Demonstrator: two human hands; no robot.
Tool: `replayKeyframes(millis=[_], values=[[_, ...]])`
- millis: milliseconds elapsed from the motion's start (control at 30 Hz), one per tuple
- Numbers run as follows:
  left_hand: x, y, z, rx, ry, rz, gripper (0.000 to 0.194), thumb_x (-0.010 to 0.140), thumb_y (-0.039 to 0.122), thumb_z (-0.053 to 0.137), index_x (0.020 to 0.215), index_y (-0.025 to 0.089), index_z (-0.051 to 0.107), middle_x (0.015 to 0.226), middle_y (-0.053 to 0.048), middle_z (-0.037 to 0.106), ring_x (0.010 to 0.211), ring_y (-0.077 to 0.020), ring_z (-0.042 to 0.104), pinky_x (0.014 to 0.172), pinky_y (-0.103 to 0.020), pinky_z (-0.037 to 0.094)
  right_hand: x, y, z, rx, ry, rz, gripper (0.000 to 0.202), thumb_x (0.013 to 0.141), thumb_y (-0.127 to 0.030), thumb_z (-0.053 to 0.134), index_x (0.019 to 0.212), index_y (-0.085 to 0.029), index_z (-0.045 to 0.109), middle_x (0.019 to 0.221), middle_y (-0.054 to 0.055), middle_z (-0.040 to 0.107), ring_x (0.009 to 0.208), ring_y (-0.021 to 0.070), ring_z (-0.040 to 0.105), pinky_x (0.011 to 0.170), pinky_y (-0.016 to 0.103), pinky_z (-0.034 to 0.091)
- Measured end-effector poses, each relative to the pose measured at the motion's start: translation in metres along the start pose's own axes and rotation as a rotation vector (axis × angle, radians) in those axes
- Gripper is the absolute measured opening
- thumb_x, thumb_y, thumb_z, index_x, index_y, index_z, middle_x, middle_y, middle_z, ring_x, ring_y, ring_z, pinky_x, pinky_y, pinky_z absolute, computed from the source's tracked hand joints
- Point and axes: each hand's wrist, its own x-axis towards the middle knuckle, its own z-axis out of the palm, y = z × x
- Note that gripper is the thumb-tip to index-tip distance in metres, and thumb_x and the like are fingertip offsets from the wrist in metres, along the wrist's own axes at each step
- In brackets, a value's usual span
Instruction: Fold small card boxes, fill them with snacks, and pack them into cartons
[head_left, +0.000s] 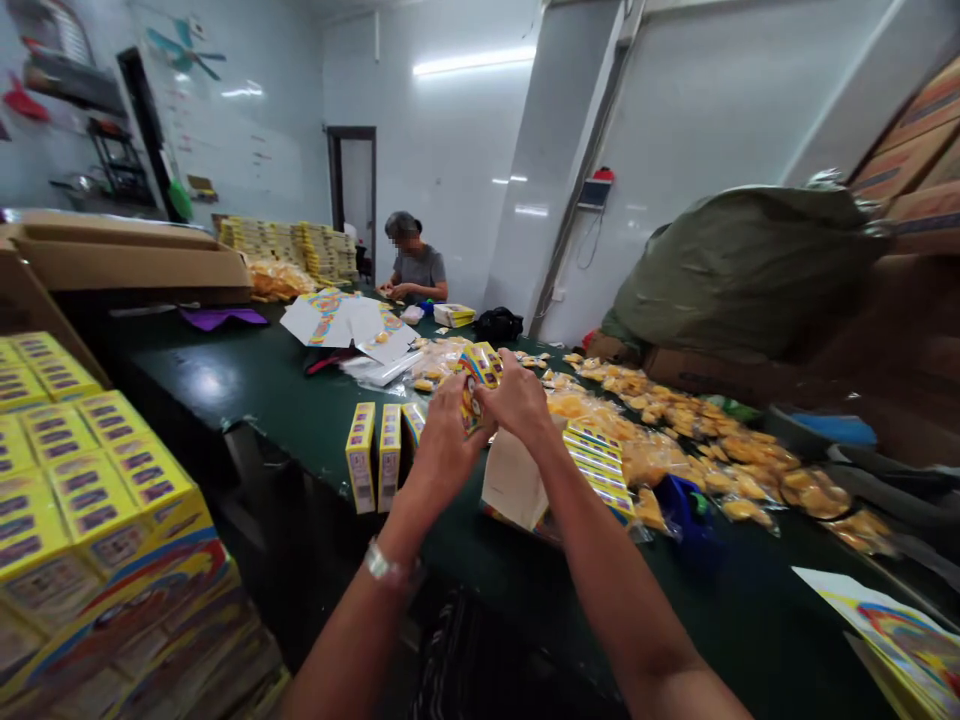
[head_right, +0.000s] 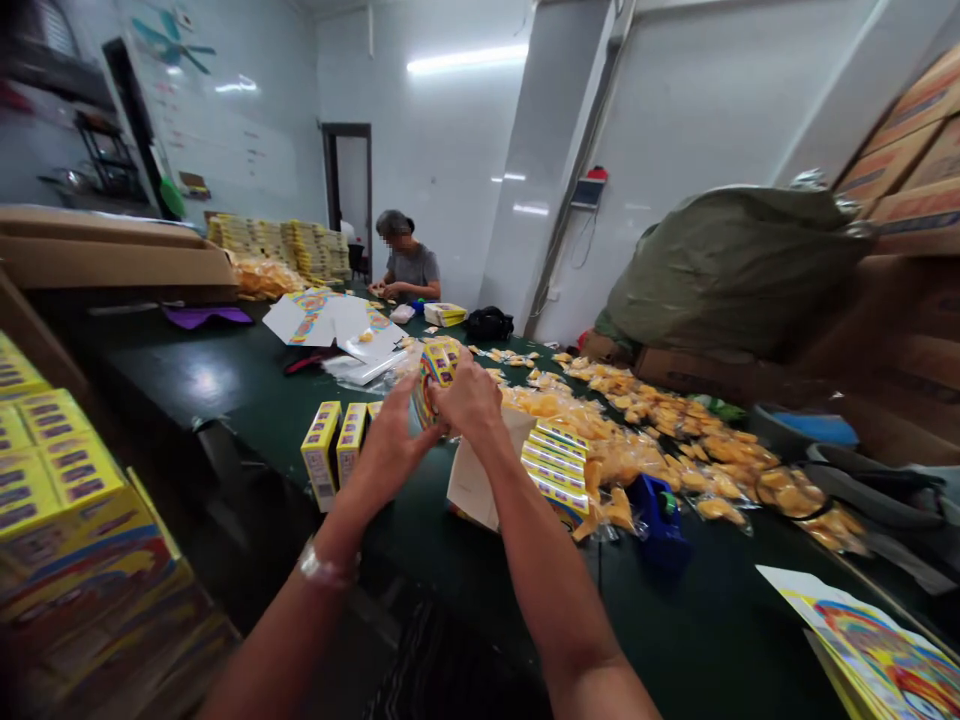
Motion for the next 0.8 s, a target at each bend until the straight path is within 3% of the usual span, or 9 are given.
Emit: replayKeyframes(millis=[67,133,233,300,367,467,600,700,800], values=[[-0.023,0.0,-0.028,0.038,0.146,-0.014,0.06,0.078,0.031,0.075,0.134,0.024,0.056,0.143,-0.011,0.055,0.138,-0.0327,0.046,0.121,-0.046,0.028,0.002,0.003,0.007,-0.001,-0.033,0.003,0.065,0.082,-0.039,0.063,0.139,-0.012,0.047,0.113,0.02,0.071,0.108,0.0379,0.067,0.087,0.045,0.052],[-0.042,-0.013,-0.059,0.076,0.402,-0.082,0.054,0.083,0.038,0.071,0.134,0.026,0.057,0.14,-0.008,0.058,0.133,-0.031,0.051,0.118,-0.045,0.033,0.003,0.003,0.017,-0.004,-0.047,0.002,0.06,0.082,-0.04,0.064,0.134,-0.012,0.051,0.111,0.019,0.072,0.105,0.0376,0.068,0.086,0.046,0.052],[-0.057,-0.052,-0.094,0.003,0.6,-0.205,0.054,0.085,0.043,0.069,0.134,0.023,0.059,0.142,-0.008,0.057,0.136,-0.0288,0.049,0.117,-0.041,0.035,0.004,-0.002,0.035,-0.011,-0.075,-0.011,0.053,0.082,-0.04,0.065,0.126,-0.014,0.055,0.113,0.019,0.071,0.106,0.0357,0.067,0.087,0.045,0.052],[-0.061,-0.083,-0.103,-0.116,0.645,-0.346,0.058,0.085,0.046,0.069,0.137,0.023,0.057,0.147,-0.009,0.054,0.141,-0.0281,0.044,0.119,-0.04,0.031,0.004,-0.005,0.047,0.001,-0.127,-0.005,0.051,0.082,-0.039,0.065,0.124,-0.014,0.056,0.113,0.021,0.07,0.108,0.0363,0.067,0.088,0.047,0.052],[-0.064,-0.11,-0.099,-0.213,0.623,-0.479,0.06,0.085,0.05,0.066,0.137,0.022,0.056,0.147,-0.01,0.054,0.141,-0.0303,0.043,0.119,-0.044,0.031,0.002,-0.005,0.061,0.031,-0.182,0.017,0.05,0.082,-0.037,0.065,0.124,-0.011,0.056,0.113,0.023,0.07,0.109,0.0383,0.066,0.089,0.049,0.052],[-0.066,-0.135,-0.087,-0.319,0.479,-0.6,0.057,0.083,0.055,0.065,0.127,0.018,0.065,0.132,-0.011,0.066,0.131,-0.034,0.054,0.111,-0.048,0.042,-0.007,0.003,0.081,0.15,-0.275,0.048,0.049,0.083,-0.042,0.066,0.12,-0.011,0.06,0.113,0.023,0.07,0.108,0.0395,0.066,0.089,0.051,0.052],[-0.066,-0.146,-0.086,-0.414,0.403,-0.661,0.05,0.077,0.053,0.071,0.115,0.021,0.071,0.121,-0.005,0.073,0.126,-0.0309,0.059,0.107,-0.041,0.048,-0.029,0.023,0.106,0.575,-0.319,0.125,0.061,0.085,-0.061,0.062,0.124,-0.015,0.061,0.117,0.017,0.07,0.109,0.033,0.066,0.093,0.045,0.051],[-0.065,-0.151,-0.095,-0.433,0.398,-0.692,0.049,0.071,0.054,0.074,0.11,0.024,0.072,0.117,-0.002,0.074,0.126,-0.0305,0.059,0.106,-0.041,0.049,-0.046,0.033,0.121,0.853,-0.254,0.177,0.059,0.09,-0.059,0.057,0.128,-0.015,0.059,0.121,0.014,0.069,0.109,0.0271,0.066,0.094,0.039,0.051],[-0.061,-0.156,-0.099,-0.433,0.353,-0.747,0.054,0.063,0.059,0.079,0.102,0.023,0.074,0.116,-0.003,0.075,0.134,-0.0333,0.051,0.11,-0.042,0.046,-0.055,0.032,0.129,0.958,-0.248,0.156,0.058,0.091,-0.059,0.055,0.131,-0.018,0.058,0.124,0.012,0.068,0.112,0.0268,0.065,0.094,0.039,0.051]])
